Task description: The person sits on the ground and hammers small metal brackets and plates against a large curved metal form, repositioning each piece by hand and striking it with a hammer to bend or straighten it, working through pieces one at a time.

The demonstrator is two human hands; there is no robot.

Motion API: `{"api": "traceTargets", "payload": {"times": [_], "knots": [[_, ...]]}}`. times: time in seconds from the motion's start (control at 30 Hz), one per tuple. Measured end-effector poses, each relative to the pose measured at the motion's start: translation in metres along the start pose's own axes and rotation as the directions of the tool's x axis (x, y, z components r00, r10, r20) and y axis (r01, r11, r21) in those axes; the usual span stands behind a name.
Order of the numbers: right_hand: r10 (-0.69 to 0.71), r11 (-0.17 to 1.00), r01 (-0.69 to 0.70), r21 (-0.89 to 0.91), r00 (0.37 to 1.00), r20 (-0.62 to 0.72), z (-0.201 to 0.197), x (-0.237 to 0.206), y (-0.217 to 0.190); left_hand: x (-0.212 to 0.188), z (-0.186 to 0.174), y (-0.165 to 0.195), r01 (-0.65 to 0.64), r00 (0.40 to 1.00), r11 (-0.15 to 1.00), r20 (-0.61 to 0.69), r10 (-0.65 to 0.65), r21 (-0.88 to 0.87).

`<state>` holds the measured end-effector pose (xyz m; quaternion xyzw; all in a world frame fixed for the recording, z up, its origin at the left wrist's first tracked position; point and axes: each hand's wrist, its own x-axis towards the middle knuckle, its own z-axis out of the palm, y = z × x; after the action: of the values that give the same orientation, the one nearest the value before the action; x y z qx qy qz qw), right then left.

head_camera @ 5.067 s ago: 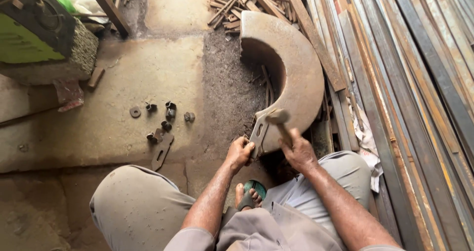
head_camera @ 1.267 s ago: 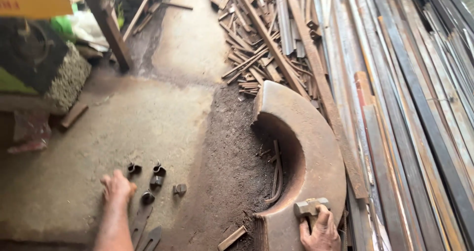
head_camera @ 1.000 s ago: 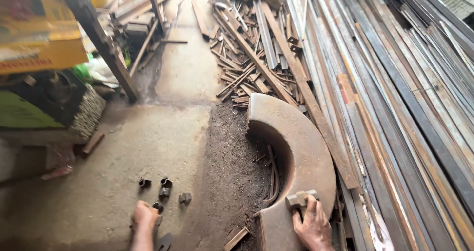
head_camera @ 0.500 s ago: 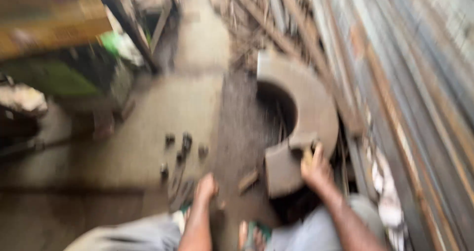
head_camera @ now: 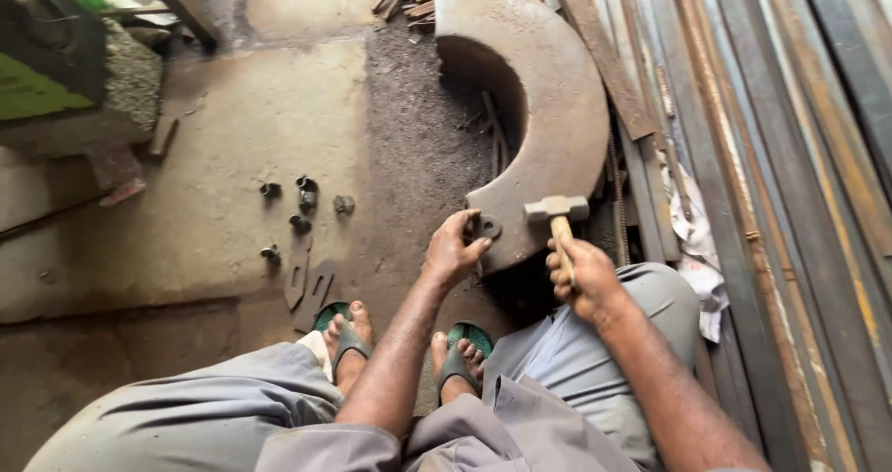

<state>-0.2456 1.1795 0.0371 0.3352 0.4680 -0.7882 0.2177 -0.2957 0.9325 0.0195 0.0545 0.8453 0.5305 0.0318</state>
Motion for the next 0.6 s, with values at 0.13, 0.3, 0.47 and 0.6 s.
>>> {"api": "traceTargets", "payload": {"times": [0.13, 0.3, 0.47, 0.6], "knots": [[-0.121, 0.983, 0.114, -0.147, 0.992, -0.038, -0.02, -0.001, 0.027, 0.003, 0.003, -0.016, 0.067, 0.995, 0.997, 0.066, -0.069, 0.024], [-0.757, 0.177, 0.454, -0.873, 0.63, 0.174, -0.025, 0.003, 0.049, 0.007, 0.021, -0.019, 0.093, 0.994, 0.988, 0.054, -0.1, 0.121], [-0.661, 0.259, 0.367, -0.894, 0.741, 0.113, 0.007, -0.011, 0.031, 0.001, 0.031, -0.017, 0.022, 0.999, 0.994, -0.048, -0.017, 0.106], [-0.759, 0.274, 0.613, -0.741, 0.611, 0.225, 0.021, -0.044, 0.016, -0.005, 0.035, -0.022, 0.059, 0.996, 0.996, -0.075, -0.054, 0.064]]}}
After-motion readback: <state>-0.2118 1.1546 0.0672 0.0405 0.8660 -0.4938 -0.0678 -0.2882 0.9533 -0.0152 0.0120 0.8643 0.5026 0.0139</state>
